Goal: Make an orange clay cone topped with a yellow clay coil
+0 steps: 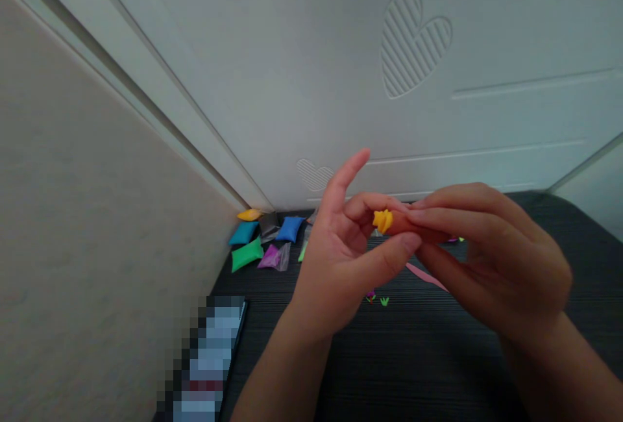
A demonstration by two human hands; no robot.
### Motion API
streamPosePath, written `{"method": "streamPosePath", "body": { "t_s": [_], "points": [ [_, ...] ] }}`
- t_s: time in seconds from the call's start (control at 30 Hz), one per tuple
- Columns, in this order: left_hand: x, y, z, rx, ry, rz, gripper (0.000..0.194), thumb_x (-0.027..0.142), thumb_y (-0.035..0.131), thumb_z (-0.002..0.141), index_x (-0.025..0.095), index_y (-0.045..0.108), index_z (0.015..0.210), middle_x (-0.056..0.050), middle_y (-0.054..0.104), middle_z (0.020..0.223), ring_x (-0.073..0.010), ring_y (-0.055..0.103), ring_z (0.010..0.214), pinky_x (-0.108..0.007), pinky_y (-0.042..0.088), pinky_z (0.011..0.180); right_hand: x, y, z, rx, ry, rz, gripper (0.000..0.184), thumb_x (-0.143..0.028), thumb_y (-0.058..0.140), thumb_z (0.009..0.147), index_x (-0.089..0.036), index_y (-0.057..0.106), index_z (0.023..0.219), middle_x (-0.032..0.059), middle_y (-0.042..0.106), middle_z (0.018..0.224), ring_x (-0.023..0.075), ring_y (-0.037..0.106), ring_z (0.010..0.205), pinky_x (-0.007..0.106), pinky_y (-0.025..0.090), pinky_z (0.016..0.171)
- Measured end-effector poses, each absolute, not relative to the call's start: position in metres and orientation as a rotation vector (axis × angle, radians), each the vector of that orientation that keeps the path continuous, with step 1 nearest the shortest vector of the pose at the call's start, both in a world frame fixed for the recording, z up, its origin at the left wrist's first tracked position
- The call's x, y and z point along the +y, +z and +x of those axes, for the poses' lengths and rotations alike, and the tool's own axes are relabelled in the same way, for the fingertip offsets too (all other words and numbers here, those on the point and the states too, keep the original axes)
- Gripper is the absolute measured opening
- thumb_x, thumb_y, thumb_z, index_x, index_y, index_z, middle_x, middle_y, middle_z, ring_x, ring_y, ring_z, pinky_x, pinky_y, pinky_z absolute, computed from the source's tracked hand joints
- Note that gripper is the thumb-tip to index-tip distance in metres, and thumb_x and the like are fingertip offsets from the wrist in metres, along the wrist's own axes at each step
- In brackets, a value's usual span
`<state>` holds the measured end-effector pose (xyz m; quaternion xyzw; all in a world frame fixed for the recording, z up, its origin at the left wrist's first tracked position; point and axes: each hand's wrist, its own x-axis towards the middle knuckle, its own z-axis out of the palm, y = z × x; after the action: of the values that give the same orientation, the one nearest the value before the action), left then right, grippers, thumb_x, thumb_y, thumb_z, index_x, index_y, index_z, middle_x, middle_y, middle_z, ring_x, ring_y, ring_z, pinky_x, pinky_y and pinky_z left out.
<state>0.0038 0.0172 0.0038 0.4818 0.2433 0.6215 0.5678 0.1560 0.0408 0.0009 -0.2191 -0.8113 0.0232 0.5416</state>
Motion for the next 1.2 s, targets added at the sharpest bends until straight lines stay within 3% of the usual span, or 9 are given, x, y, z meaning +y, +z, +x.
{"method": "streamPosePath", "body": {
  "t_s": [0.3, 0.57, 0.83, 1.2],
  "points": [
    [0.0162, 0.0048, 0.0035, 0.630, 1.488, 1.143, 0.065, 0.010, 0.066, 0.075, 0.033, 0.041, 0.131, 0.002, 0.065, 0.091, -0.0132, 0.062, 0.089, -0.031, 0.049, 0.088, 0.0410, 0.0013, 0.1574, -1.940, 0.059, -0.525, 0.039, -0.003, 0.070, 0.070, -0.017, 0.062, 0.105, 0.0055, 0.066, 0.096, 0.0136, 0.062, 0.087, 0.025, 0.051, 0.078],
    [0.0160, 0.0053, 0.0039, 0.656, 1.482, 1.156, 0.066, 0.012, 0.067, 0.075, 0.032, 0.041, 0.131, 0.002, 0.065, 0.089, -0.0141, 0.063, 0.087, -0.030, 0.050, 0.082, 0.0403, 0.0022, 0.1558, -1.930, 0.064, -0.527, 0.039, -0.002, 0.070, 0.070, -0.017, 0.062, 0.105, 0.0052, 0.066, 0.095, 0.0133, 0.062, 0.087, 0.025, 0.051, 0.077],
    [0.0164, 0.0044, 0.0025, 0.649, 1.488, 1.155, 0.059, 0.010, 0.067, 0.075, 0.031, 0.045, 0.126, 0.002, 0.065, 0.086, -0.0151, 0.062, 0.095, -0.033, 0.049, 0.091, 0.0413, -0.0001, 0.1566, -1.939, 0.059, -0.513, 0.039, -0.002, 0.070, 0.069, -0.016, 0.062, 0.105, 0.0056, 0.066, 0.097, 0.0126, 0.062, 0.089, 0.024, 0.050, 0.079],
    [0.0162, 0.0045, 0.0030, 0.631, 1.453, 1.108, 0.062, 0.008, 0.066, 0.075, 0.032, 0.043, 0.127, 0.003, 0.064, 0.086, -0.0096, 0.060, 0.078, -0.022, 0.051, 0.070, 0.0397, 0.0006, 0.1554, -1.956, 0.058, -0.545, 0.040, -0.003, 0.070, 0.070, -0.018, 0.062, 0.106, 0.0054, 0.066, 0.098, 0.0148, 0.062, 0.089, 0.027, 0.052, 0.078]
  ]
}}
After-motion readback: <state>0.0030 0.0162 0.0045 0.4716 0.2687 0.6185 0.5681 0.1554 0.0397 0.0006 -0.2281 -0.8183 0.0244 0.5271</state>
